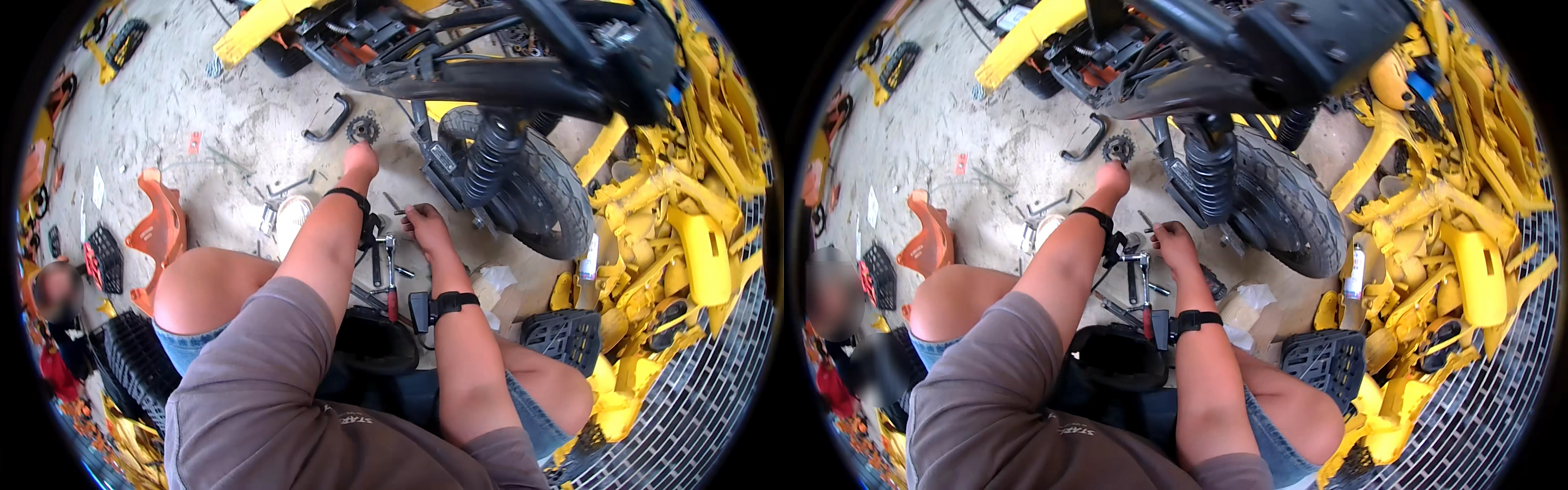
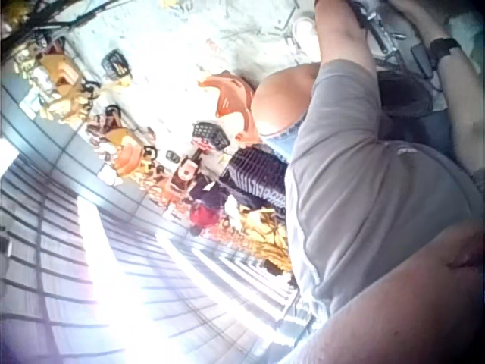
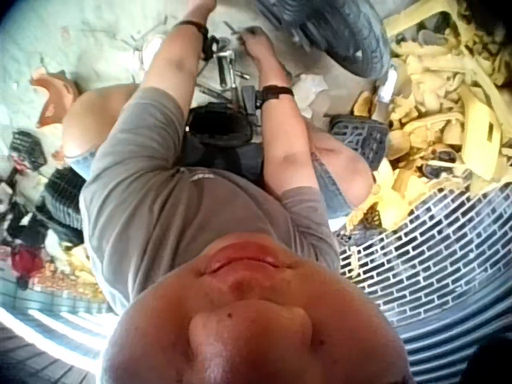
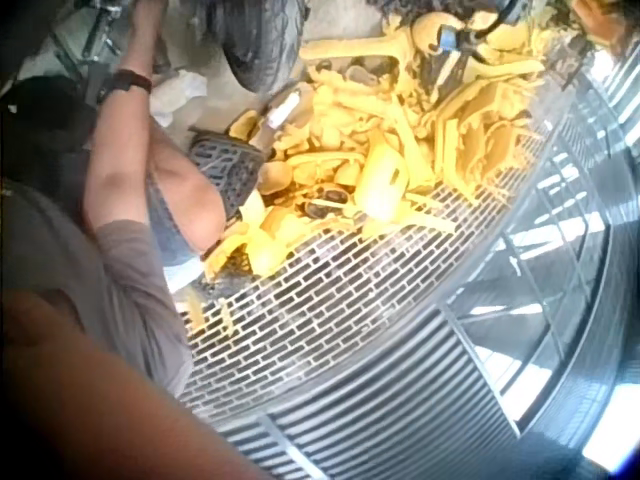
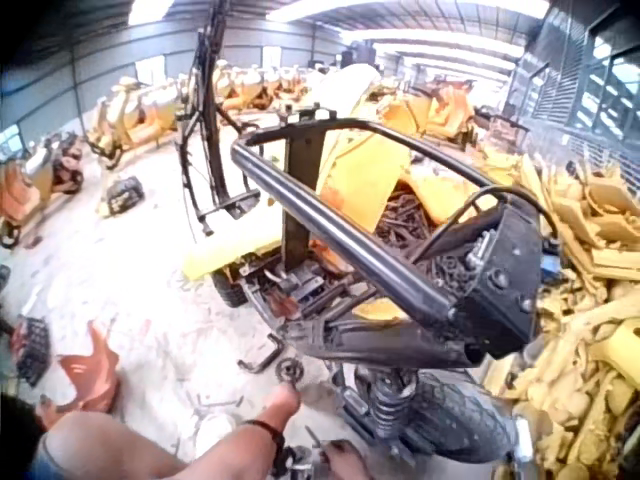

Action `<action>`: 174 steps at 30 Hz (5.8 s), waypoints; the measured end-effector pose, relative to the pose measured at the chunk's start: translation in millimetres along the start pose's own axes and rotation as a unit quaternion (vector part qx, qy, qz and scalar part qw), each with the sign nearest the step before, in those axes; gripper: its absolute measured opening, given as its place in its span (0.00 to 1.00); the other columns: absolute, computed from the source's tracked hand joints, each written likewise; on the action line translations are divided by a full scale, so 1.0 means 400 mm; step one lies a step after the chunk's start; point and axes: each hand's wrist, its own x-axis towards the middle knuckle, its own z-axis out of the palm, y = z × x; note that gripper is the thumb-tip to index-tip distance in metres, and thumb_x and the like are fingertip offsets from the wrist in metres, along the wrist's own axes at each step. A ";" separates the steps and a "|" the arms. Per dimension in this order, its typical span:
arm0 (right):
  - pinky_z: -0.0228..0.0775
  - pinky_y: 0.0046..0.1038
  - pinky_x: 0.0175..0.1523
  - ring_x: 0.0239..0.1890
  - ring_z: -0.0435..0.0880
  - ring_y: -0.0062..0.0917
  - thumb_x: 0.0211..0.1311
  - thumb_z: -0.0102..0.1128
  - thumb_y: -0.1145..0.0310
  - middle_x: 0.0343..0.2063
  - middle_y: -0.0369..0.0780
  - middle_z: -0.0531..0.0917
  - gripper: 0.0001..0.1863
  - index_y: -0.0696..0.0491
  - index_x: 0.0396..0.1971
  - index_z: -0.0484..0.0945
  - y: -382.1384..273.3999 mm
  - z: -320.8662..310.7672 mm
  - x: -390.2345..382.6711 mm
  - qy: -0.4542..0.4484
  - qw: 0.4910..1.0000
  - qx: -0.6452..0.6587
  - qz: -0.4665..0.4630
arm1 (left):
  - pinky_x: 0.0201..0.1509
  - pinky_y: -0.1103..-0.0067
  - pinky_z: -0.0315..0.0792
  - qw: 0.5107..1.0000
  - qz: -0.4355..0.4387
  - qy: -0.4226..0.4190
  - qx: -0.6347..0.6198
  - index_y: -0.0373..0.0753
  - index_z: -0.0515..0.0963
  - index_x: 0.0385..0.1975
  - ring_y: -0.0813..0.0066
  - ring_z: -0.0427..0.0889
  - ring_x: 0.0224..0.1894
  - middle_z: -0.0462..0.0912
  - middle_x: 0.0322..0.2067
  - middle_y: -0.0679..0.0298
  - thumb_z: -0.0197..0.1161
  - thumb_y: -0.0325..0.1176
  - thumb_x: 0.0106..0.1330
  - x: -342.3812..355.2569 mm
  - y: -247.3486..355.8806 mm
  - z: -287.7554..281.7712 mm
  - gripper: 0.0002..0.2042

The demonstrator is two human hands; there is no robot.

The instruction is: The person uses a wrench and pliers to work on the rear wheel assembly and suspension of a scooter frame. They loosen bolts and handle small metal components by hand while seated.

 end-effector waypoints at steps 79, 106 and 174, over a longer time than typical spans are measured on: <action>0.54 0.23 0.16 0.08 0.64 0.20 0.72 0.51 0.46 0.09 0.34 0.68 0.28 0.52 0.17 0.70 -0.692 -0.045 -0.684 -0.136 0.962 0.126 -0.199 | 0.52 0.82 0.76 0.808 0.453 -0.126 -0.355 0.32 0.81 0.48 0.80 0.82 0.44 0.86 0.43 0.62 0.67 0.22 0.63 -0.734 0.429 -0.944 0.13; 0.68 0.17 0.33 0.26 0.74 0.13 0.73 0.56 0.56 0.24 0.34 0.77 0.18 0.59 0.38 0.76 -0.682 -0.116 -0.604 -0.083 0.923 0.011 -0.375 | 0.49 0.82 0.78 0.842 0.390 -0.098 -0.359 0.29 0.78 0.50 0.77 0.85 0.43 0.86 0.42 0.58 0.65 0.21 0.64 -0.709 0.472 -0.892 0.15; 0.68 0.21 0.32 0.26 0.76 0.19 0.74 0.41 0.40 0.30 0.38 0.79 0.30 0.56 0.44 0.71 -0.664 -0.057 -0.527 -0.290 0.937 0.069 -0.180 | 0.46 0.82 0.77 0.856 0.431 -0.052 -0.282 0.34 0.81 0.45 0.83 0.81 0.41 0.85 0.38 0.67 0.67 0.23 0.63 -0.691 0.418 -0.923 0.11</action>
